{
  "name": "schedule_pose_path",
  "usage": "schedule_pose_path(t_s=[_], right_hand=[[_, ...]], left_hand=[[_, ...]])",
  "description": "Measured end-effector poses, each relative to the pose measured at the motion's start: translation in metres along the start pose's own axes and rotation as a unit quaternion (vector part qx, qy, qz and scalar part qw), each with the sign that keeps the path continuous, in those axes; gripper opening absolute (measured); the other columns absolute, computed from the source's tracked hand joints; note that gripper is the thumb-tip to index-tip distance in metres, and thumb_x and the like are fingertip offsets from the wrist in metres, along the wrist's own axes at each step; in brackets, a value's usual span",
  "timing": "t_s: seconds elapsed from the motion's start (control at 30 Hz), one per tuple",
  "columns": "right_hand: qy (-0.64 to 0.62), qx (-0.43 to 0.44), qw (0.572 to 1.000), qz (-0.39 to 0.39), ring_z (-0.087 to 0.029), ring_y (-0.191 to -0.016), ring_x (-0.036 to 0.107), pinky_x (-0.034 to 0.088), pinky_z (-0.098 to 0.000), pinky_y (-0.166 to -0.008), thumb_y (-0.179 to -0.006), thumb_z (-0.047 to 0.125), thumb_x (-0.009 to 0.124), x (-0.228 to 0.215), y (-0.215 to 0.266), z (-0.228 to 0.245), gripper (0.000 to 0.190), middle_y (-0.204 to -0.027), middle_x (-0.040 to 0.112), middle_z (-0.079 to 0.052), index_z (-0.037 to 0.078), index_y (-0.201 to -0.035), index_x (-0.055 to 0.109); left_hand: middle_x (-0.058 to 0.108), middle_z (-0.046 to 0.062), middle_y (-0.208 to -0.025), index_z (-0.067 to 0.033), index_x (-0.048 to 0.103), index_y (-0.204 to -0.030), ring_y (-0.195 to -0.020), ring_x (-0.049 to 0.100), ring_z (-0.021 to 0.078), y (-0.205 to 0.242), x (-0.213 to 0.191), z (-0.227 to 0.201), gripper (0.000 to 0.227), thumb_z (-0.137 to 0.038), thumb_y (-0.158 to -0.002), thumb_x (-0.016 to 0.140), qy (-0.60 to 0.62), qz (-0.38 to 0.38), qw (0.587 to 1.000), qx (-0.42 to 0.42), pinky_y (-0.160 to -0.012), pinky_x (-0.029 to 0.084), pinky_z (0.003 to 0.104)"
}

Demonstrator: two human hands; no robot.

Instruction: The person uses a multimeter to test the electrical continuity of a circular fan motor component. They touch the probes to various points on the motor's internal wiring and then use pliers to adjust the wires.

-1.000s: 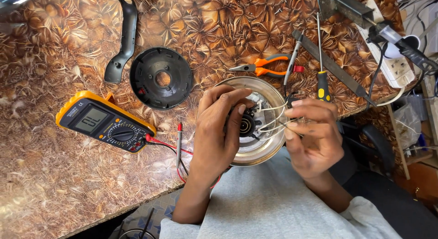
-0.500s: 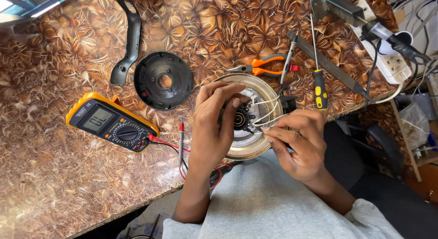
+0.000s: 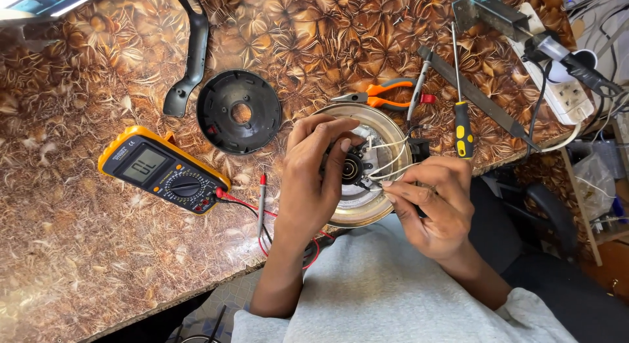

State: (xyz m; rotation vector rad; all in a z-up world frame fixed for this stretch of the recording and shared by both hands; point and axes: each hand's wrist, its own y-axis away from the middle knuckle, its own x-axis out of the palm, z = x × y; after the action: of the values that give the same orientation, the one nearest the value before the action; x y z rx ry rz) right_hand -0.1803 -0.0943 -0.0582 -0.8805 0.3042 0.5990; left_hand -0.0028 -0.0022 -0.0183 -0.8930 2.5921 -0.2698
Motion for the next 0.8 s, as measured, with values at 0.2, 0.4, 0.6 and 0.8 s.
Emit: schedule_pose_path(t_s=[0.2, 0.4, 0.6, 0.8], right_hand=[[0.002, -0.005, 1.000, -0.005, -0.031, -0.090, 0.056, 0.045, -0.0459, -0.092, -0.094, 0.011, 0.076, 0.0008, -0.0004, 0.0013, 0.008, -0.091, 0.066, -0.008, 0.007, -0.097, 0.083], [0.019, -0.016, 1.000, -0.007, -0.032, -0.089, 0.057, 0.047, -0.0457, -0.090, -0.093, 0.010, 0.076, 0.0028, -0.0013, 0.0011, 0.009, -0.090, 0.067, -0.009, 0.006, -0.097, 0.083], [0.006, -0.007, 1.000, -0.012, -0.030, -0.088, 0.056, 0.047, -0.0469, -0.091, -0.094, 0.011, 0.076, 0.0017, 0.0008, 0.0010, 0.008, -0.088, 0.065, -0.008, 0.006, -0.096, 0.082], [0.007, -0.005, 1.000, 0.002, -0.031, -0.089, 0.055, 0.045, -0.0473, -0.092, -0.093, 0.010, 0.075, 0.0011, -0.0025, 0.0046, 0.008, -0.088, 0.065, -0.008, 0.007, -0.096, 0.082]], left_hand=[[0.074, 0.008, -0.093, -0.0045, 0.067, -0.120, -0.109, 0.063, 0.0330, 0.0002, -0.0004, -0.0003, 0.022, -0.004, -0.103, 0.054, 0.002, 0.002, 1.000, 0.001, -0.104, 0.046, 0.046], [0.074, 0.008, -0.093, -0.0047, 0.068, -0.121, -0.110, 0.063, 0.0326, 0.0009, 0.0001, 0.0007, 0.022, -0.004, -0.103, 0.054, 0.001, 0.001, 1.000, -0.003, -0.104, 0.046, 0.046], [0.074, 0.008, -0.092, -0.0047, 0.067, -0.121, -0.110, 0.063, 0.0324, 0.0014, 0.0000, 0.0003, 0.022, -0.004, -0.103, 0.054, 0.001, 0.000, 1.000, -0.004, -0.104, 0.046, 0.046], [0.074, 0.008, -0.092, -0.0048, 0.068, -0.120, -0.110, 0.063, 0.0321, 0.0015, 0.0000, -0.0008, 0.022, -0.004, -0.103, 0.054, 0.002, -0.001, 1.000, -0.003, -0.104, 0.047, 0.045]])
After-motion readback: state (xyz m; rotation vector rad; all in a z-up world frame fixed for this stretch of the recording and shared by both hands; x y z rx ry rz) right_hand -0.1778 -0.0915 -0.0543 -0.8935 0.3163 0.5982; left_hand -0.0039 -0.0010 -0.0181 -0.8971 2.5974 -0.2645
